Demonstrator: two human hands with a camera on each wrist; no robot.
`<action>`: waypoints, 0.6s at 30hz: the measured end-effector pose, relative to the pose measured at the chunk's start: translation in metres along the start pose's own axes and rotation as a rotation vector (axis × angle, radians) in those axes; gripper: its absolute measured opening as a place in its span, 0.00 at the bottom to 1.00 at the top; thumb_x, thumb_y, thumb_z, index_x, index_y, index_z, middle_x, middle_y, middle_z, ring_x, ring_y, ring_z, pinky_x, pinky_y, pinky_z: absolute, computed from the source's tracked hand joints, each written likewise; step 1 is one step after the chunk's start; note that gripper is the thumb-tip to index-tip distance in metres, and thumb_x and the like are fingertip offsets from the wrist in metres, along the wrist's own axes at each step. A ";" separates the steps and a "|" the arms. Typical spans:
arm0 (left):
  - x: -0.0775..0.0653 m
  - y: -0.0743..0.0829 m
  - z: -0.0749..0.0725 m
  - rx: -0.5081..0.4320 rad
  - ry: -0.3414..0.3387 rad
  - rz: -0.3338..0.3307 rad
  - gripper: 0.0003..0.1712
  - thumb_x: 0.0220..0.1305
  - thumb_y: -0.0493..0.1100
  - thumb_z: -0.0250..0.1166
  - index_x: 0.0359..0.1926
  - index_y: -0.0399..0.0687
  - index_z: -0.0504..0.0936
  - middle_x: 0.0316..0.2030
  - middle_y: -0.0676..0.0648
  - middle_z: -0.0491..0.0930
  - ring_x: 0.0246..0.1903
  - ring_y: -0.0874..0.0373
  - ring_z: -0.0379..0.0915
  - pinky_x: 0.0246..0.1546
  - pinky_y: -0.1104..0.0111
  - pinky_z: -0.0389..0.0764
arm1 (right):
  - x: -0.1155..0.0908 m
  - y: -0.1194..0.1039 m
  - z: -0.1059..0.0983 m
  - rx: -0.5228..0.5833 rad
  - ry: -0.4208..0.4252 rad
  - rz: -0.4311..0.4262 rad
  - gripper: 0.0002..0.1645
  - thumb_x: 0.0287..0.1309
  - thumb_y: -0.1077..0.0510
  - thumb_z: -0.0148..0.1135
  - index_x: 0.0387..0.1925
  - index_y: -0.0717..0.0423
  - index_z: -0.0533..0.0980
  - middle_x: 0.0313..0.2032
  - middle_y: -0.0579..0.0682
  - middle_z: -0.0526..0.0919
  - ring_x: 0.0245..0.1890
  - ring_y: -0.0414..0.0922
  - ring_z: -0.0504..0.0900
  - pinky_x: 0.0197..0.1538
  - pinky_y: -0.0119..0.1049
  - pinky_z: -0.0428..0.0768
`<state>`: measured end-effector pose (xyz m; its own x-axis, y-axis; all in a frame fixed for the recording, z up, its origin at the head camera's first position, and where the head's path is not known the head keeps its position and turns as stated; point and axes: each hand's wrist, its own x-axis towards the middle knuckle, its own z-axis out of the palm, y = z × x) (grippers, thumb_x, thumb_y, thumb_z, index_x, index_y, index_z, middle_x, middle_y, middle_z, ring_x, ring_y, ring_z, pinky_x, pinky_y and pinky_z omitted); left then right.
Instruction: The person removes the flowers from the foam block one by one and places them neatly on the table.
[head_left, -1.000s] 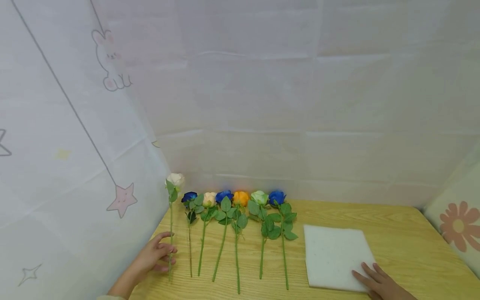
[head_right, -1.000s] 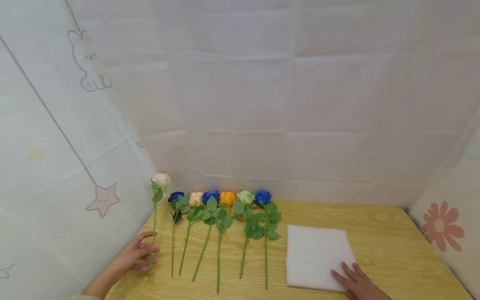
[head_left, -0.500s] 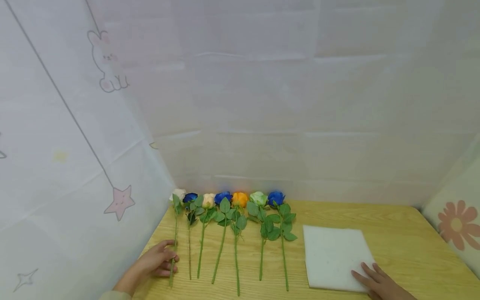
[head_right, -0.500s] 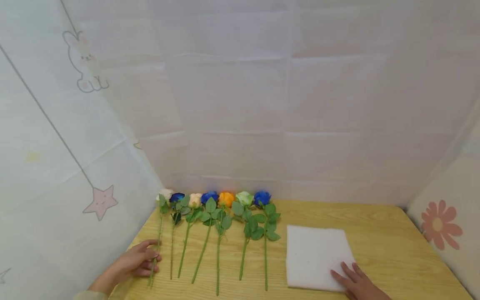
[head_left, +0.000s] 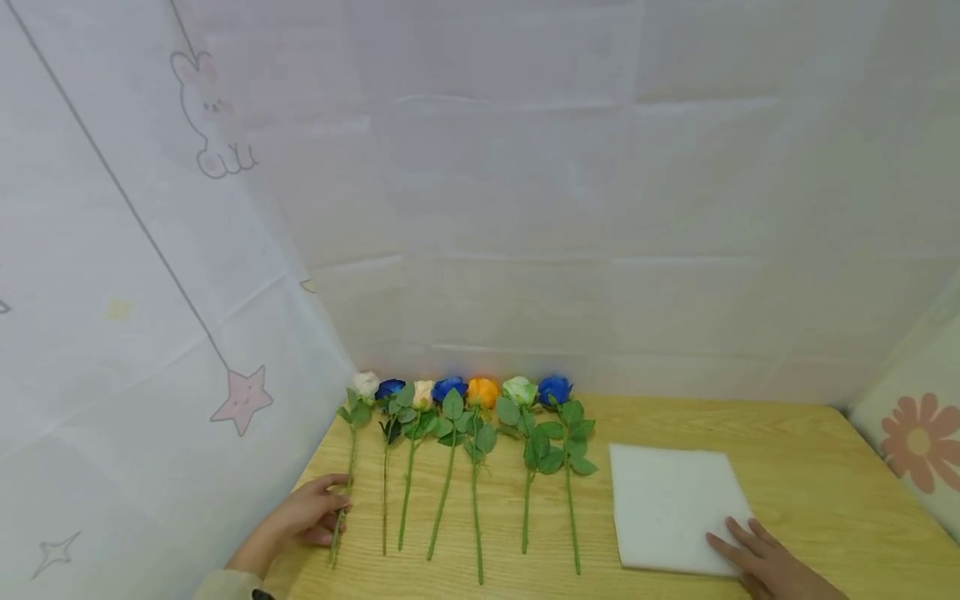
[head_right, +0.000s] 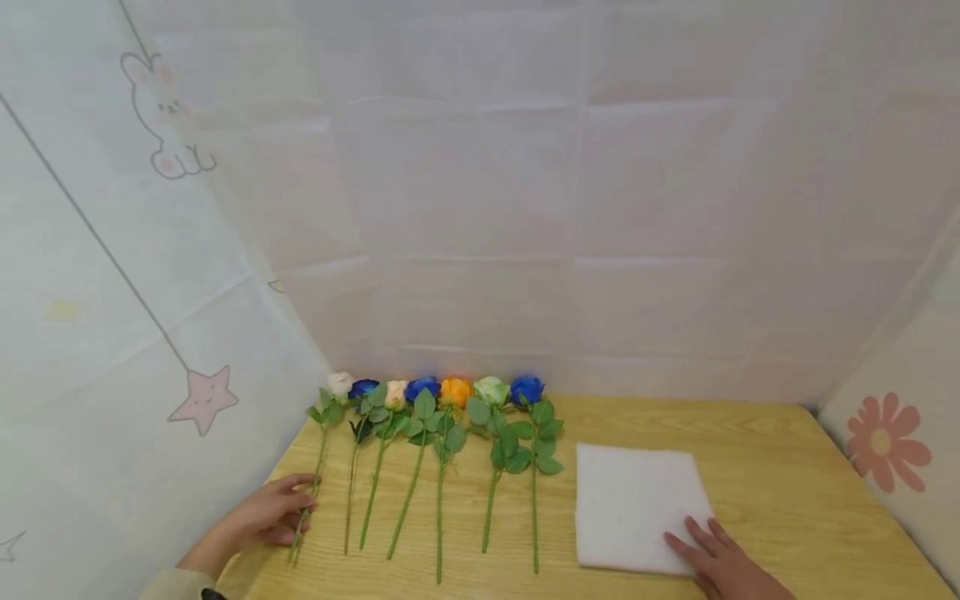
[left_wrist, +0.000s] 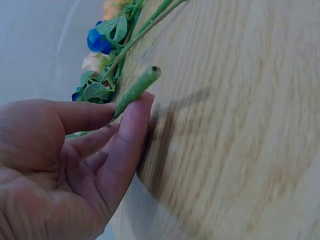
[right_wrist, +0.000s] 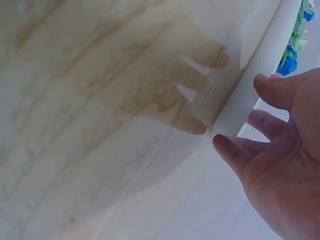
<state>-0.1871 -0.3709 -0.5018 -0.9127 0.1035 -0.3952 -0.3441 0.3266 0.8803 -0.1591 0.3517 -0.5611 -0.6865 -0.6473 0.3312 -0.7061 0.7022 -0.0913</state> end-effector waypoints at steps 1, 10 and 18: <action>0.000 0.001 0.001 0.013 0.010 0.001 0.36 0.76 0.38 0.54 0.75 0.27 0.48 0.38 0.43 0.79 0.27 0.58 0.81 0.21 0.69 0.82 | -0.001 0.000 -0.001 0.005 -0.009 0.007 0.50 0.48 0.62 0.76 0.73 0.38 0.68 0.69 0.25 0.37 0.66 0.18 0.24 0.39 0.34 0.82; 0.001 0.003 0.010 0.177 0.143 -0.022 0.36 0.72 0.37 0.59 0.74 0.30 0.55 0.39 0.40 0.79 0.24 0.53 0.79 0.22 0.61 0.85 | 0.001 -0.003 -0.007 0.015 -0.059 0.080 0.39 0.58 0.57 0.72 0.70 0.39 0.72 0.71 0.35 0.51 0.68 0.22 0.28 0.40 0.48 0.84; 0.001 0.005 0.013 0.235 0.182 -0.038 0.36 0.69 0.36 0.61 0.74 0.32 0.58 0.34 0.40 0.75 0.21 0.53 0.76 0.21 0.60 0.85 | 0.003 -0.008 -0.011 0.132 -0.112 0.108 0.38 0.60 0.60 0.70 0.71 0.40 0.70 0.71 0.42 0.55 0.52 0.80 0.74 0.39 0.59 0.82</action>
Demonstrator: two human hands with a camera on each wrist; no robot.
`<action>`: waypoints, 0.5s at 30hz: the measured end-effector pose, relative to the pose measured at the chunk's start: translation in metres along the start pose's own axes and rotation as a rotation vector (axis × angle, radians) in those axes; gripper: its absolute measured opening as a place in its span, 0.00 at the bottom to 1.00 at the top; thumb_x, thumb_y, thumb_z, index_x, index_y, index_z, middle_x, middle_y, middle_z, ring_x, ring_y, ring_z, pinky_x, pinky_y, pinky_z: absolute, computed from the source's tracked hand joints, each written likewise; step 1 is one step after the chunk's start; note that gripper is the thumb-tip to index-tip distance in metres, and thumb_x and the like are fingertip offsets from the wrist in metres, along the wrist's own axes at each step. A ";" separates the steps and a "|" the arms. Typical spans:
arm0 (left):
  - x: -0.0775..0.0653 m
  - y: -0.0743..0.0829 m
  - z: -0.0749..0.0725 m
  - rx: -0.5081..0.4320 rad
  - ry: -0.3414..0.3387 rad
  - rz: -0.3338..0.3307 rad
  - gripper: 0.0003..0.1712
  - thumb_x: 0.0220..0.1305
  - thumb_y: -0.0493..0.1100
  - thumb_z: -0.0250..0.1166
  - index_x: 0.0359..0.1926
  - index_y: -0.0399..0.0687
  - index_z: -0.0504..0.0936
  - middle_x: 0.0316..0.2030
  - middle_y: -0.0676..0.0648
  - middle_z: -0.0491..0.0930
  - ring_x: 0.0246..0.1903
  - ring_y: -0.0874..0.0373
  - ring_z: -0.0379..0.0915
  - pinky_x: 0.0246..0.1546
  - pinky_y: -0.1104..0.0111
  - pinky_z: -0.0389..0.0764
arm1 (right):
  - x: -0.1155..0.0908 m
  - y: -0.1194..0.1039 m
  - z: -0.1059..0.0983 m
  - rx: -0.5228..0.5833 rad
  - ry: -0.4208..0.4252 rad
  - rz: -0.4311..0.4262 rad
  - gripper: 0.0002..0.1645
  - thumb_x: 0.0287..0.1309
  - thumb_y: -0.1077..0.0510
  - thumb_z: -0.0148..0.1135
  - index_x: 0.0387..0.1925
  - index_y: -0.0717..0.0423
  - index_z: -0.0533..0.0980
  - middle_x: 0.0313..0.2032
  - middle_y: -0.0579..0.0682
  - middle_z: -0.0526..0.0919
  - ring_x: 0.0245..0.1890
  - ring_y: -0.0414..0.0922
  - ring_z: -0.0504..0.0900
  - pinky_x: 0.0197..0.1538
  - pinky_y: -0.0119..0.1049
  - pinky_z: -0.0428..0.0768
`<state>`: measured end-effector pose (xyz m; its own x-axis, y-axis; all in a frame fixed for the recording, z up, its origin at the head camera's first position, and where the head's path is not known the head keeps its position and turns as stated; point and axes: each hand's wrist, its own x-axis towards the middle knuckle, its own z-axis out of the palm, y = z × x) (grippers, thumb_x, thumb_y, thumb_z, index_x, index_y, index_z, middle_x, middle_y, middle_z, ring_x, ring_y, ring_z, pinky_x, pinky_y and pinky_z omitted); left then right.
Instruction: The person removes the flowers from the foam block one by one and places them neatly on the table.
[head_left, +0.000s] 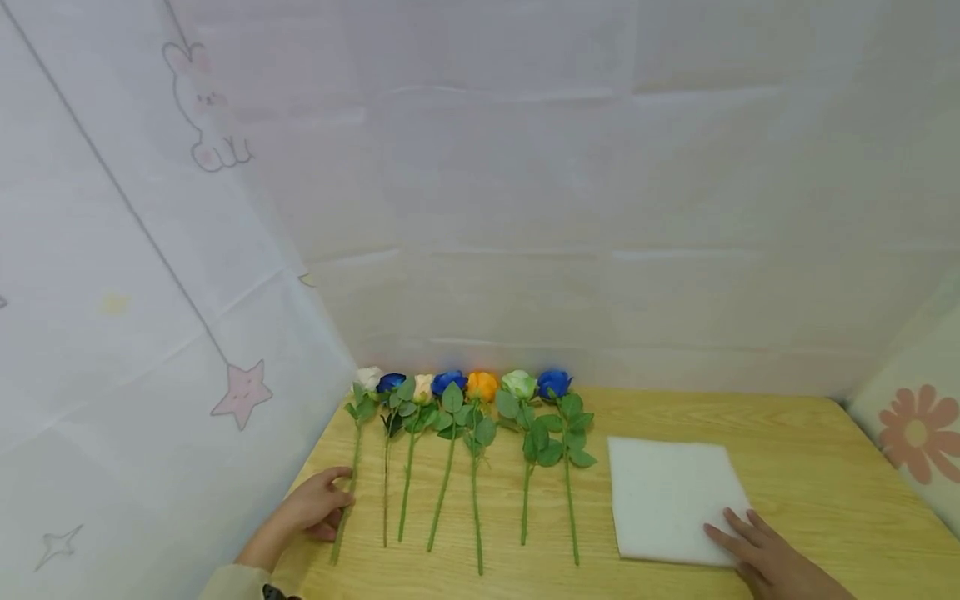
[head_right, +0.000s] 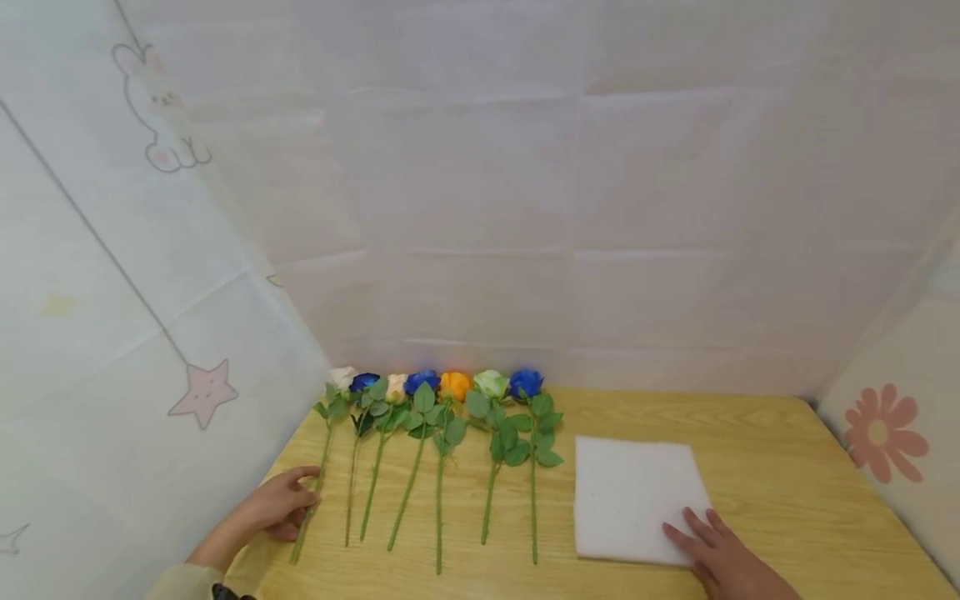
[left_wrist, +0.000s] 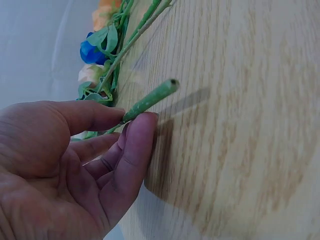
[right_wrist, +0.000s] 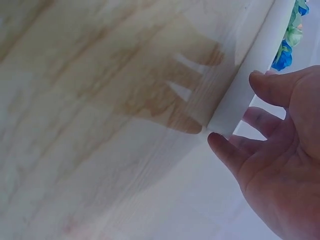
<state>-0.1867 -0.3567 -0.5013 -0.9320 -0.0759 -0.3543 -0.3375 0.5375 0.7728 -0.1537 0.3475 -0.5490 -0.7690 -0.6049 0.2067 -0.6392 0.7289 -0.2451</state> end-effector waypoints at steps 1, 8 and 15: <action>0.000 0.001 0.000 0.006 0.001 -0.004 0.36 0.69 0.36 0.61 0.73 0.32 0.59 0.34 0.40 0.75 0.21 0.54 0.76 0.21 0.60 0.85 | -0.001 -0.001 -0.001 0.006 -0.005 0.006 0.38 0.60 0.60 0.70 0.71 0.40 0.70 0.71 0.43 0.56 0.52 0.80 0.74 0.39 0.60 0.82; -0.003 0.006 0.001 0.021 0.012 -0.030 0.35 0.69 0.35 0.61 0.73 0.33 0.60 0.35 0.39 0.75 0.23 0.53 0.77 0.22 0.59 0.86 | -0.003 -0.003 -0.001 -0.072 0.058 -0.015 0.40 0.56 0.59 0.73 0.70 0.39 0.71 0.71 0.32 0.48 0.71 0.65 0.56 0.40 0.55 0.84; -0.005 0.008 -0.003 0.030 0.035 -0.044 0.35 0.69 0.38 0.63 0.72 0.31 0.61 0.38 0.39 0.77 0.26 0.53 0.79 0.23 0.59 0.86 | 0.001 -0.005 -0.006 -0.127 0.063 -0.005 0.37 0.58 0.56 0.72 0.69 0.39 0.72 0.70 0.46 0.63 0.73 0.33 0.37 0.44 0.45 0.85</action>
<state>-0.1852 -0.3546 -0.4914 -0.9205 -0.1296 -0.3687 -0.3751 0.5580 0.7403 -0.1512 0.3448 -0.5418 -0.7616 -0.5901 0.2678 -0.6344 0.7632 -0.1224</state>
